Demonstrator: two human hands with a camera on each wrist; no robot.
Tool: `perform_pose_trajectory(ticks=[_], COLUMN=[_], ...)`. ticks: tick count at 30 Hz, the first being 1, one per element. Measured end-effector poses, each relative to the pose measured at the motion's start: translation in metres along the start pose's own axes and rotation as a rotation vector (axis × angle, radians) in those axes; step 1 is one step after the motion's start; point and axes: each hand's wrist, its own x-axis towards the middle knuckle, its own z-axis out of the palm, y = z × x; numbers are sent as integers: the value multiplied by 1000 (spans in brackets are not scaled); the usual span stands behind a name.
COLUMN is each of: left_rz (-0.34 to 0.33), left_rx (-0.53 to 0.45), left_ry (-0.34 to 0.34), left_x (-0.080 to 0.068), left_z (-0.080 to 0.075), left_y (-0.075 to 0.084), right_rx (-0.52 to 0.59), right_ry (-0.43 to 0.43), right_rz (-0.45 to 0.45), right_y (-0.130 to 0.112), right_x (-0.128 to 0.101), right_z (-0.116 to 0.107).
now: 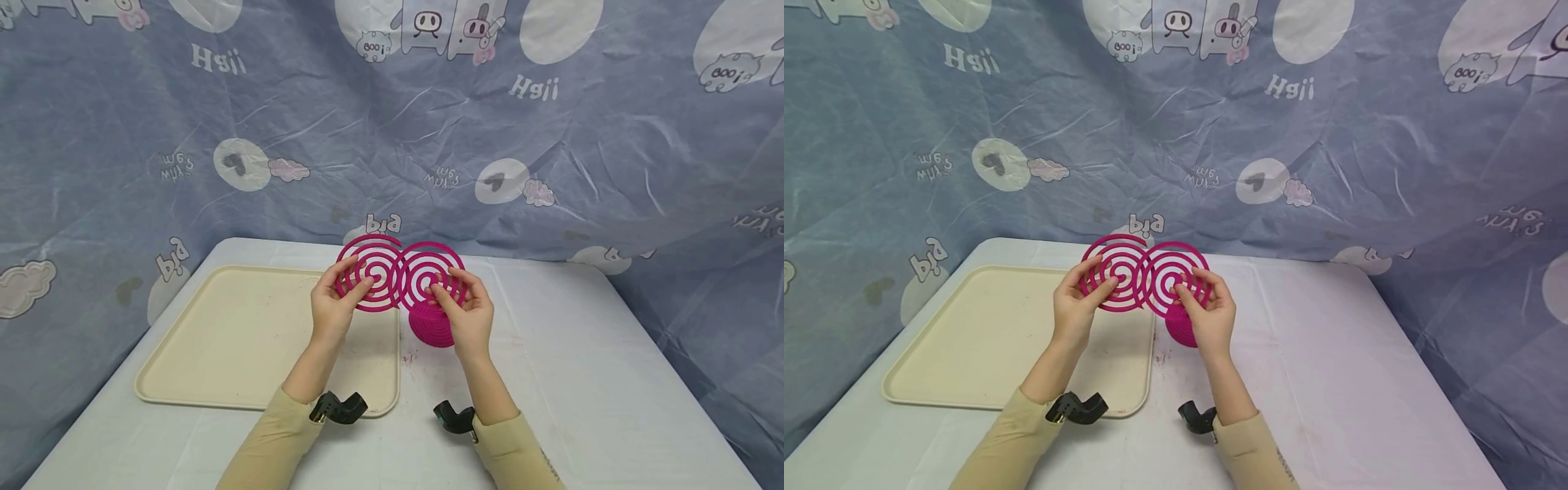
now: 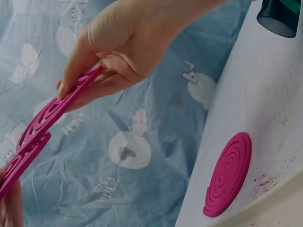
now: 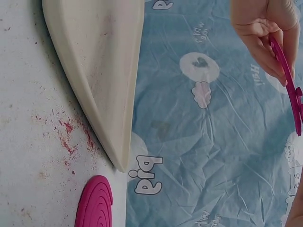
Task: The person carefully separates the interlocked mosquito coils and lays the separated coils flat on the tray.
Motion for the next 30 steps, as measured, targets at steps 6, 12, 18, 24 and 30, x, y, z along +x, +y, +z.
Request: perform_pose_trajectory(ticks=[6,12,18,24,30], left_rz=[-28,-52,-60,-79,-120], left_rx=[-14,4,41,58,98], left_ry=[-23,-42,-68,-78,-67], left_x=[1,9,16,21,24], left_z=[-6,-20,-36,-51,-64], left_y=[1,0,4,4,-1], right_rx=[-90,-88,-118,-235,-440], right_ry=[-73,-322,-464,-490,-470], right_rz=[27,21,10,-11,-67], right_y=[-1,-6,-7,-8,-22], right_x=[-1,6,11,13,13], right_z=[-4,-15,-20,-15,0])
